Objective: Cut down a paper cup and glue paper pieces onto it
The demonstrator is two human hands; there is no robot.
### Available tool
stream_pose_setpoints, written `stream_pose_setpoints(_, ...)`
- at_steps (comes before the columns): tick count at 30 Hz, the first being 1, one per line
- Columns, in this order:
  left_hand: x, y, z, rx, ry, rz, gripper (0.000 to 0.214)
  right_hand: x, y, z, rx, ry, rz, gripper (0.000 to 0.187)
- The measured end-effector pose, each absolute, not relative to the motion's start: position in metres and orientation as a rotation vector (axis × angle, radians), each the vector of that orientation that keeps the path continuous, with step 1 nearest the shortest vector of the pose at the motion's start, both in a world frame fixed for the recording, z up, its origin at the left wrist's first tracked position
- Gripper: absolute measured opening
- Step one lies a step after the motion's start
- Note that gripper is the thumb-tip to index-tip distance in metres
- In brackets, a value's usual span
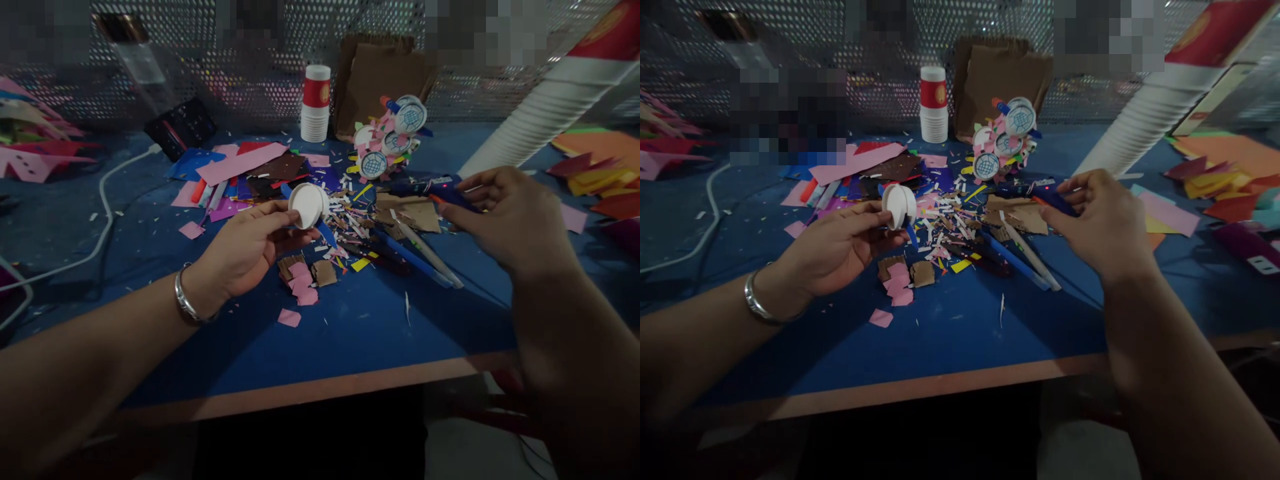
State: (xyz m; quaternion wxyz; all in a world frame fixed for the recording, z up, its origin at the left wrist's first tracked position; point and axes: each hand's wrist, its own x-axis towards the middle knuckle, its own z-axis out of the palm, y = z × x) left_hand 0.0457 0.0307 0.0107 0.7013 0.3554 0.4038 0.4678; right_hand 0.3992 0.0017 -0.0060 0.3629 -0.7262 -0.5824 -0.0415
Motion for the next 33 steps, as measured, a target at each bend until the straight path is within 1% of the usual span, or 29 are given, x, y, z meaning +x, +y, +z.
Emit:
stream_pose_setpoints(4, 0.044, 0.029, 0.010, 0.838, 0.894, 1.008, 0.020, 0.397, 0.004, -0.006, -2.062, -1.456, 0.011, 0.039)
stream_pose_setpoints(8, 0.043, 0.030, 0.008, 0.839, 0.881, 1.020, 0.021, 0.393, 0.003, -0.007, -2.138, -1.567, -0.043, 0.033)
stream_pose_setpoints(11, 0.042, 0.033, 0.007, 0.852, 0.865, 1.037, 0.021, 0.389, -0.001, -0.005, -2.253, -1.640, -0.180, 0.040)
stream_pose_setpoints(13, 0.042, 0.036, 0.007, 0.864, 0.882, 1.054, 0.021, 0.381, -0.006, -0.001, -2.281, -1.670, -0.366, 0.038)
stream_pose_setpoints(14, 0.042, 0.037, 0.008, 0.859, 0.903, 1.065, 0.021, 0.373, -0.009, 0.001, -2.224, -1.690, -0.438, 0.033)
stream_pose_setpoints(16, 0.042, 0.040, 0.010, 0.843, 0.934, 1.093, 0.022, 0.352, -0.017, 0.007, -1.947, -1.801, -0.421, 0.019)
stream_pose_setpoints(20, 0.041, 0.044, 0.013, 0.835, 0.975, 1.111, 0.026, 0.296, -0.038, 0.017, -1.379, -2.172, -0.015, 0.010)
stream_pose_setpoints(24, 0.040, 0.045, 0.012, 0.859, 0.961, 1.124, 0.028, 0.249, -0.049, 0.021, -0.991, -2.496, 0.293, 0.021)
stream_pose_setpoints(27, 0.041, 0.046, 0.010, 0.861, 0.948, 1.146, 0.032, 0.227, -0.046, 0.019, -0.913, -2.621, 0.402, 0.024)
stream_pose_setpoints(33, 0.040, 0.048, 0.010, 0.876, 0.929, 1.163, 0.034, 0.210, -0.038, 0.012, -0.898, -2.764, 0.442, 0.019)
